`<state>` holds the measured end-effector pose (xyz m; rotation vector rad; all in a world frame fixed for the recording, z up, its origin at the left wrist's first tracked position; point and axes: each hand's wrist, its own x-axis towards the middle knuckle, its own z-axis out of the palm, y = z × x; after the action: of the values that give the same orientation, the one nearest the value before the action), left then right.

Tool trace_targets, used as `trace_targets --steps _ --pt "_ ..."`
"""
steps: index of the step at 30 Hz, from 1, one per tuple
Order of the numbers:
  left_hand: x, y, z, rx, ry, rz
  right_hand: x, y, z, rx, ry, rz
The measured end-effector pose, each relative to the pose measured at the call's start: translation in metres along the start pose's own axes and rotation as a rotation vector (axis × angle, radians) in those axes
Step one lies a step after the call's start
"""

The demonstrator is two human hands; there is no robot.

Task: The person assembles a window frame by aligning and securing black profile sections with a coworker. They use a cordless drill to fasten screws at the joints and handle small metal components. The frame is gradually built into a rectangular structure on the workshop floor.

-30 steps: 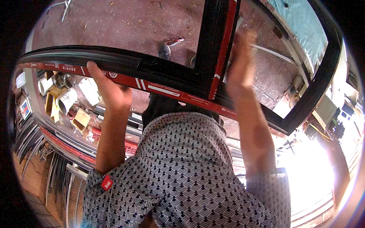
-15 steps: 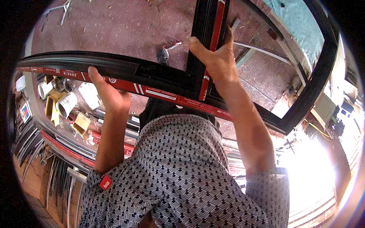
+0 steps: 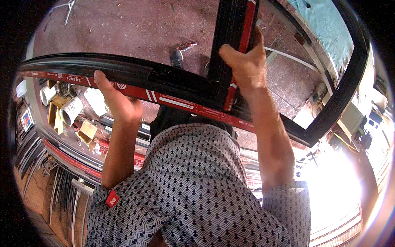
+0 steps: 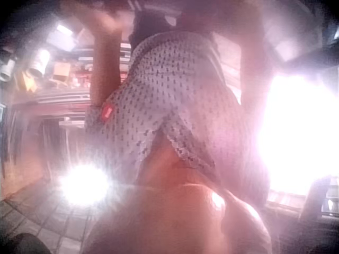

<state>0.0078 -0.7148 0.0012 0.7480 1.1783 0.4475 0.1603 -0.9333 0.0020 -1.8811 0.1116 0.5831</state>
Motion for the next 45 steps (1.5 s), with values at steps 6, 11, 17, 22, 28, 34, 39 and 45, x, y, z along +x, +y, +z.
trace_targets --steps 6,11,17,22,28,34,39,45 --pt "0.003 0.0 0.0 -0.023 0.061 -0.021 0.004 0.008 -0.024 0.151 -0.056 0.007" --pt "0.005 -0.002 0.0 -0.033 0.052 0.028 0.001 0.005 -0.036 0.124 -0.051 0.078" --pt "0.009 -0.004 -0.004 -0.02 0.042 0.039 0.002 0.013 -0.031 0.041 -0.002 0.049" --pt "0.009 -0.004 -0.004 -0.007 0.008 0.059 0.003 0.013 -0.016 -0.001 0.034 0.04" --pt "0.01 -0.002 -0.005 0.012 0.039 0.032 0.001 0.009 -0.008 0.097 0.03 0.126" --pt "0.006 -0.001 0.006 0.034 0.087 0.024 0.0 0.01 0.0 0.132 0.056 0.072" --pt "0.008 0.0 0.005 0.042 0.073 0.01 0.001 0.014 -0.002 0.147 0.043 0.054" --pt "0.007 0.003 0.007 0.041 0.149 0.023 -0.001 0.011 0.006 0.107 0.062 0.058"
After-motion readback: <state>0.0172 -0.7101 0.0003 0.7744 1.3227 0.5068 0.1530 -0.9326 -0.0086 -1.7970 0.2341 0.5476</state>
